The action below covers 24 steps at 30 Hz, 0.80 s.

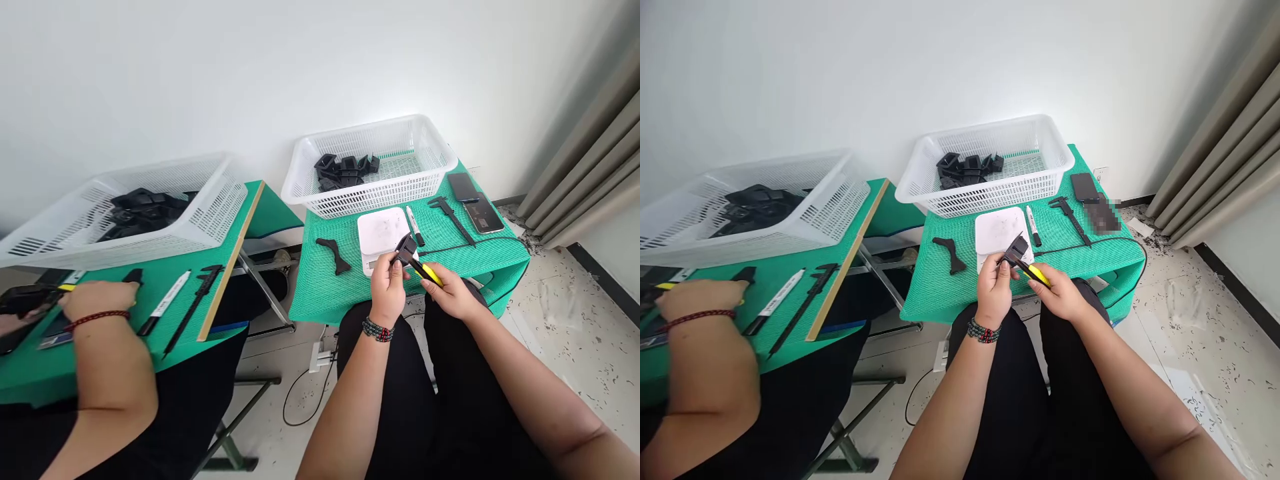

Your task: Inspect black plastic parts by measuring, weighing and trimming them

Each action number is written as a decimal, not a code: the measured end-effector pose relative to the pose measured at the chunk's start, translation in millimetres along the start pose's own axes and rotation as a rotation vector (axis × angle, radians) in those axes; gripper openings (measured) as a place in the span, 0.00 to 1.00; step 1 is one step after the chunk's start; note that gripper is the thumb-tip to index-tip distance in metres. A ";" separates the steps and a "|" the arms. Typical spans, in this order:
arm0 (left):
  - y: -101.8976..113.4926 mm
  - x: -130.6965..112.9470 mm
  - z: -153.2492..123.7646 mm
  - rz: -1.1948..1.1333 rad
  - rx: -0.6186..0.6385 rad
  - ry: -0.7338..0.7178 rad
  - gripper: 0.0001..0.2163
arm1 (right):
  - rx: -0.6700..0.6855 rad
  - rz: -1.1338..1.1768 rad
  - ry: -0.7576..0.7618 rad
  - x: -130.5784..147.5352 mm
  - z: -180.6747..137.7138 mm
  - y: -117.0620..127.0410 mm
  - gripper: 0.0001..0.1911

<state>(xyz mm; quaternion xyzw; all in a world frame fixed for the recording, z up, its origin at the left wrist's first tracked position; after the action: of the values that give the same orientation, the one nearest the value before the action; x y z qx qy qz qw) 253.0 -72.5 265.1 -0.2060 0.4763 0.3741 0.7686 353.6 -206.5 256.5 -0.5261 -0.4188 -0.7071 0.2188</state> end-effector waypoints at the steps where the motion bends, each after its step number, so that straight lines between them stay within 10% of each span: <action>1: -0.6 -0.7 0.2 0.011 0.011 -0.018 0.19 | 0.006 -0.025 0.013 0.4 0.3 -0.2 0.21; 24: -1.8 -3.3 2.5 -0.002 0.079 -0.052 0.20 | -0.172 0.369 -0.139 -13.3 11.0 25.2 0.29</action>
<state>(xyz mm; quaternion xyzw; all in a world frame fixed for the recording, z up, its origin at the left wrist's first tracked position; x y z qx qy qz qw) 254.9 -73.3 269.1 -0.1661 0.4704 0.3596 0.7886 383.4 -213.1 254.3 -0.6581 -0.2675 -0.6503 0.2691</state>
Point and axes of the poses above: each hand's wrist, its own z-axis towards the middle knuckle, its own y-axis out of the back of the hand, x = y × z, the point moved 2 cm from there along z, towards the middle knuckle, and after that the axes turned 8 degrees about -y, right-handed, at the moved point
